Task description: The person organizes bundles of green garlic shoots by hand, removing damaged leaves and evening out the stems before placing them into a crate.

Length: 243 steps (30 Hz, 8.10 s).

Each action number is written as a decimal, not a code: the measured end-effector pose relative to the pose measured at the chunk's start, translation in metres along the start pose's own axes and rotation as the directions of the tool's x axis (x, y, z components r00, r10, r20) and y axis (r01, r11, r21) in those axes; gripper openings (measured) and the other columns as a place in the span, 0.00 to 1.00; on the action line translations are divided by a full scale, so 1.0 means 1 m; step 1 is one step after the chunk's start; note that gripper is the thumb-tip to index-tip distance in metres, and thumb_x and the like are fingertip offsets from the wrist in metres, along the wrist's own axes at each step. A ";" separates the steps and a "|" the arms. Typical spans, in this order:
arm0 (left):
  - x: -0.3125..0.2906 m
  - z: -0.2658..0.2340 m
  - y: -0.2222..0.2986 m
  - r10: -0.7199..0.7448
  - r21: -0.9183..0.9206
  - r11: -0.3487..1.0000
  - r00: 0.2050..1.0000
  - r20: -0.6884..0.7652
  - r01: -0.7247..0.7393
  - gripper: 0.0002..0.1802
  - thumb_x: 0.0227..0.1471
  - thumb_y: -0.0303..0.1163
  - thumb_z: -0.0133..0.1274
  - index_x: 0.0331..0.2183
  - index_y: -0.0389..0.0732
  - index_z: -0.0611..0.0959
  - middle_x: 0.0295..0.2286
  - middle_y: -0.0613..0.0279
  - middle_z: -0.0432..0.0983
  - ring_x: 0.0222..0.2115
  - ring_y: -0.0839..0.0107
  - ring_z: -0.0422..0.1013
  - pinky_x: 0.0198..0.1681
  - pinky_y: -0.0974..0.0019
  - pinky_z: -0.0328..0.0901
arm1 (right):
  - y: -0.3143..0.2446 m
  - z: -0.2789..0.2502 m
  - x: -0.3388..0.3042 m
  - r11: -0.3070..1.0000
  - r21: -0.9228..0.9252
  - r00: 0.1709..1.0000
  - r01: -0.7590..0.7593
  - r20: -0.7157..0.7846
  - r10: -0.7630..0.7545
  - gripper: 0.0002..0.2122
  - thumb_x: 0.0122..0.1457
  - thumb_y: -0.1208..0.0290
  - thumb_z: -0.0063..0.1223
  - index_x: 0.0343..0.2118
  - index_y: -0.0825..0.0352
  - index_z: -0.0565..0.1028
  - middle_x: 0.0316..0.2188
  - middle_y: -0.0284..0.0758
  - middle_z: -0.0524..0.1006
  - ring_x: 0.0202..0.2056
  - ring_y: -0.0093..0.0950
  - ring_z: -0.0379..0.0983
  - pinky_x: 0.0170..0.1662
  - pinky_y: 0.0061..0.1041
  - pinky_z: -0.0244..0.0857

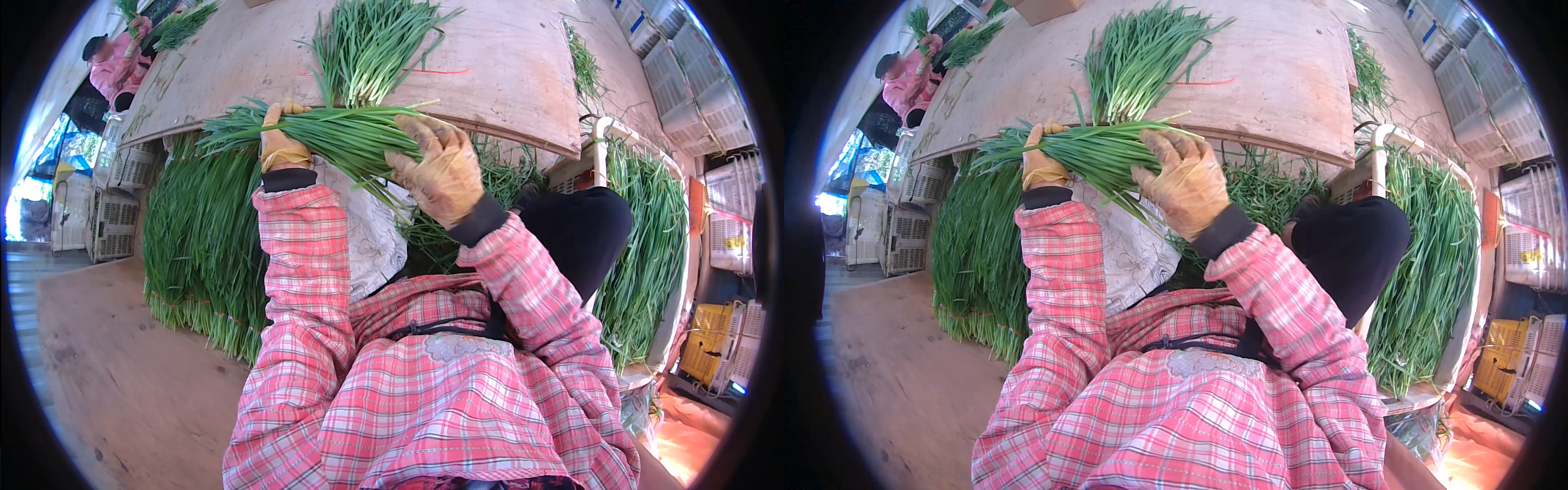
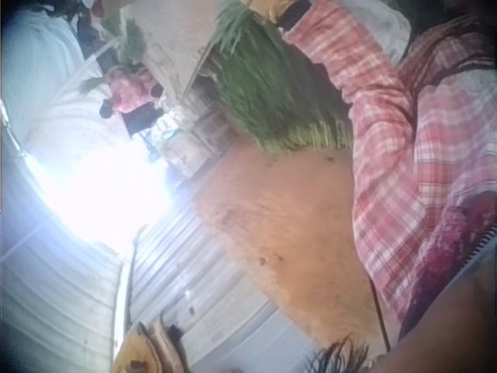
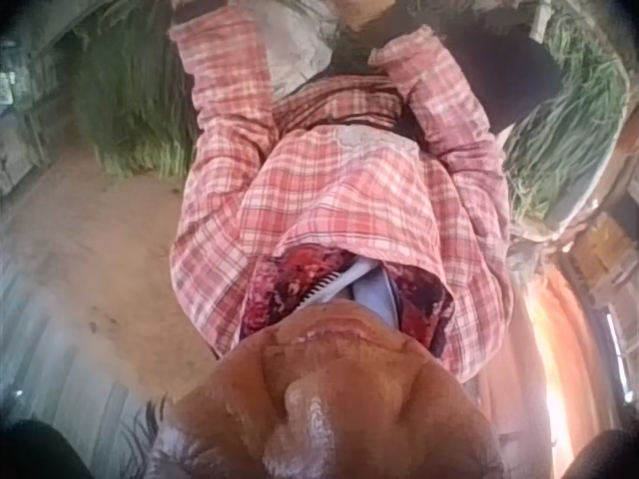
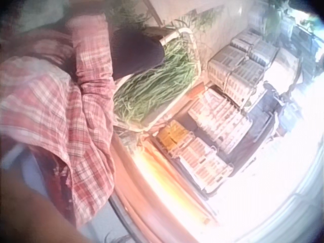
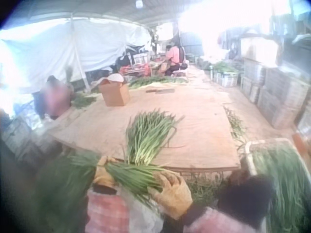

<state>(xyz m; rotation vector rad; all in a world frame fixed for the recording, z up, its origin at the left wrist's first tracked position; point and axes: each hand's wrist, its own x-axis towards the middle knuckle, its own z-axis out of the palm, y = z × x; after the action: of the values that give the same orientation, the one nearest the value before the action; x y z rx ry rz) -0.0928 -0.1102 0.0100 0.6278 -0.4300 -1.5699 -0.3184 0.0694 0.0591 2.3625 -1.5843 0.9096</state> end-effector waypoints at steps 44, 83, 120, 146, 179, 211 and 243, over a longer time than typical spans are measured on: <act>-0.022 -0.003 0.018 0.012 -0.325 0.945 0.989 0.149 0.037 0.11 0.46 0.27 0.53 0.35 0.35 0.75 0.21 0.68 0.67 0.24 0.73 0.65 0.33 0.67 0.65 | 0.006 -0.010 -0.056 0.883 0.224 0.911 -0.412 0.108 0.397 0.12 0.53 0.60 0.53 0.21 0.64 0.74 0.20 0.37 0.74 0.22 0.37 0.72 0.25 0.35 0.65; -0.038 -0.009 0.038 0.283 -0.533 0.821 0.665 0.691 0.204 0.17 0.54 0.36 0.45 0.40 0.33 0.75 0.19 0.77 0.66 0.23 0.83 0.61 0.34 0.74 0.58 | -0.028 -0.102 -0.052 0.561 0.652 0.859 -0.511 0.351 0.374 0.13 0.53 0.86 0.45 0.42 0.70 0.70 0.32 0.37 0.75 0.32 0.24 0.73 0.36 0.22 0.68; -0.033 -0.020 0.034 0.240 -0.624 0.751 0.792 0.562 0.215 0.07 0.51 0.33 0.47 0.27 0.39 0.72 0.19 0.74 0.67 0.23 0.80 0.61 0.34 0.73 0.60 | 0.006 0.001 -0.069 -0.002 0.653 0.616 -0.757 0.715 0.330 0.18 0.55 0.70 0.56 0.46 0.75 0.71 0.38 0.33 0.75 0.38 0.22 0.70 0.45 0.22 0.65; -0.044 0.015 0.016 0.262 -0.490 0.796 0.527 0.809 0.356 0.12 0.53 0.35 0.45 0.37 0.37 0.71 0.16 0.81 0.65 0.19 0.86 0.58 0.39 0.74 0.57 | 0.026 -0.003 -0.044 0.756 0.512 0.911 -0.407 0.166 0.378 0.19 0.53 0.57 0.55 0.39 0.69 0.75 0.35 0.44 0.76 0.37 0.41 0.73 0.40 0.33 0.67; -0.037 -0.001 0.030 0.427 -0.580 0.797 0.522 0.738 0.170 0.09 0.53 0.34 0.45 0.33 0.38 0.71 0.17 0.79 0.68 0.19 0.87 0.63 0.32 0.79 0.59 | 0.062 -0.010 -0.147 0.833 -0.188 0.795 -0.521 0.249 0.554 0.10 0.48 0.70 0.58 0.33 0.66 0.76 0.23 0.36 0.76 0.22 0.33 0.72 0.27 0.28 0.66; -0.034 0.001 0.023 0.387 -0.577 0.793 0.569 0.726 0.197 0.18 0.53 0.35 0.42 0.41 0.31 0.73 0.15 0.79 0.62 0.19 0.86 0.59 0.30 0.79 0.58 | -0.023 -0.015 -0.059 0.953 0.249 0.964 -0.171 -0.158 0.214 0.16 0.39 0.71 0.63 0.35 0.54 0.78 0.31 0.28 0.72 0.32 0.32 0.67 0.33 0.32 0.62; -0.037 0.009 0.013 0.374 -0.646 0.718 0.640 0.671 0.259 0.19 0.52 0.33 0.45 0.42 0.28 0.72 0.16 0.78 0.64 0.19 0.85 0.60 0.29 0.78 0.59 | -0.023 0.012 -0.022 0.970 0.235 0.964 -0.058 -0.240 0.116 0.16 0.40 0.67 0.62 0.36 0.49 0.78 0.41 0.31 0.71 0.44 0.33 0.65 0.57 0.44 0.49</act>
<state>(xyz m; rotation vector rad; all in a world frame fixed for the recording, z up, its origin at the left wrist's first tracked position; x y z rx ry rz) -0.0873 -0.0756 0.0297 -0.7278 -0.4194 -1.7151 -0.2986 0.0912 0.0416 2.2157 -1.5660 1.4165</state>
